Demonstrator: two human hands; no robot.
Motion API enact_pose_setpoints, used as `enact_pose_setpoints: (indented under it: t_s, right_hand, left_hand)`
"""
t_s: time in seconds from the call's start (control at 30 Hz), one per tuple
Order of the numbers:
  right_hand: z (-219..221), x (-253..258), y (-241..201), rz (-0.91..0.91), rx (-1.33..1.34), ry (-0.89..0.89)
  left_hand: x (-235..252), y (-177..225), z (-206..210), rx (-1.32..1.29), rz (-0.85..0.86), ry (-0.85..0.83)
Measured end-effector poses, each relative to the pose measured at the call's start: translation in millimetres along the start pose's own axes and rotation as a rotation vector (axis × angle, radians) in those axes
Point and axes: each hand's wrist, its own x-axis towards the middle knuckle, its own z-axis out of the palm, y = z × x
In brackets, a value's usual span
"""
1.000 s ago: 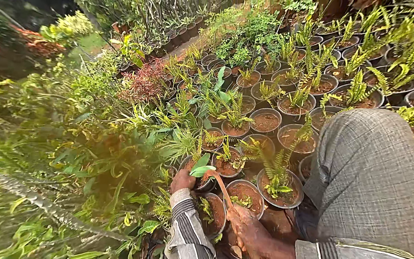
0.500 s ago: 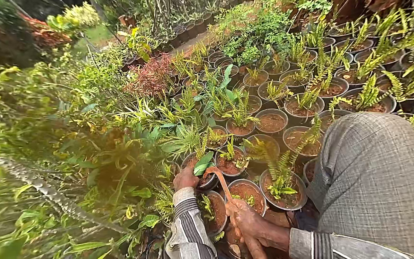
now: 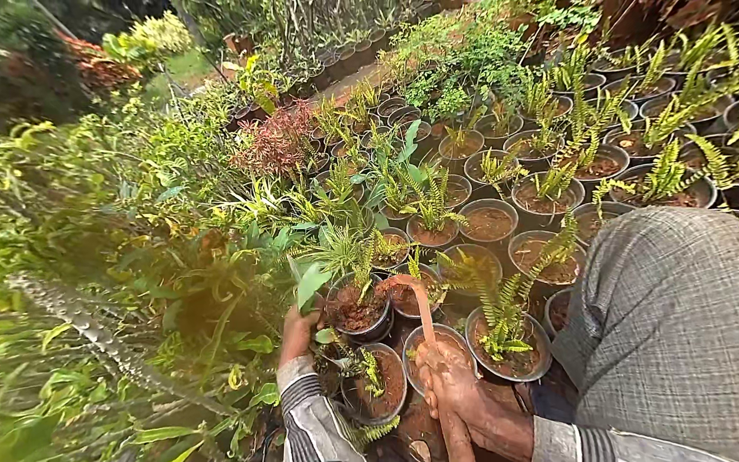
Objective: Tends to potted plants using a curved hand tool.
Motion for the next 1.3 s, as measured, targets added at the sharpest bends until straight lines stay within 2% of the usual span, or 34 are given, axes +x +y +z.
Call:
enact_pose_setpoints:
  t_s: [0.03,0.1,0.17,0.23,0.37,0.53,0.6,0.67,0.73,0.83,0.9,1.0,1.17,1.23,1.3]
  right_hand:
    - [0.2,0.7,-0.4,-0.007,0.035,0.020]
    - [1.3,1.6,2.6,-0.018,0.082,0.031]
    - [3.9,-1.5,6.3,-0.019,0.087,0.013]
    - [6.6,-4.3,9.1,-0.011,0.079,0.002]
    - [8.5,-3.7,15.8,0.013,0.114,0.007]
    - [8.2,-0.2,20.6,0.049,0.104,-0.004]
    - [7.5,0.8,21.5,0.068,0.092,-0.010]
    - [7.5,1.3,22.8,0.083,0.102,-0.011]
    - [7.6,2.2,24.6,0.101,0.121,-0.015]
    - [7.7,2.7,26.5,0.112,0.143,-0.015]
    - [8.0,2.9,26.9,0.113,0.162,-0.018]
    - [9.1,3.1,27.0,0.127,0.182,-0.019]
    - [10.8,3.9,25.7,0.146,0.192,-0.013]
    - [11.3,5.2,23.6,0.144,0.186,-0.017]
    - [14.2,6.3,21.2,0.137,0.186,-0.010]
  left_hand:
    - [-5.7,4.1,-4.5,-0.231,0.013,0.023]
    - [-10.9,11.8,-8.6,-0.496,0.005,0.041]
    - [-9.0,15.8,-10.5,-0.490,-0.033,-0.006]
    - [-1.4,13.7,-7.1,-0.307,-0.067,-0.014]
    - [10.7,13.3,12.5,0.217,-0.101,0.031]
    - [24.2,9.6,30.2,0.731,-0.053,-0.071]
    - [25.4,15.2,40.8,1.079,-0.153,-0.157]
    - [20.0,20.5,56.9,1.310,-0.256,-0.184]
    - [16.7,18.7,61.0,1.321,-0.249,-0.145]
    - [16.7,22.8,42.8,1.012,-0.126,-0.096]
    - [11.8,46.1,35.6,0.874,-0.028,-0.084]
    - [-10.3,112.3,46.8,0.789,0.077,-0.086]
    - [-34.6,217.6,51.8,0.721,0.534,-0.153]
    - [-42.9,267.9,33.7,0.844,0.728,-0.168]
    - [-29.9,324.5,-16.1,1.017,0.914,-0.237]
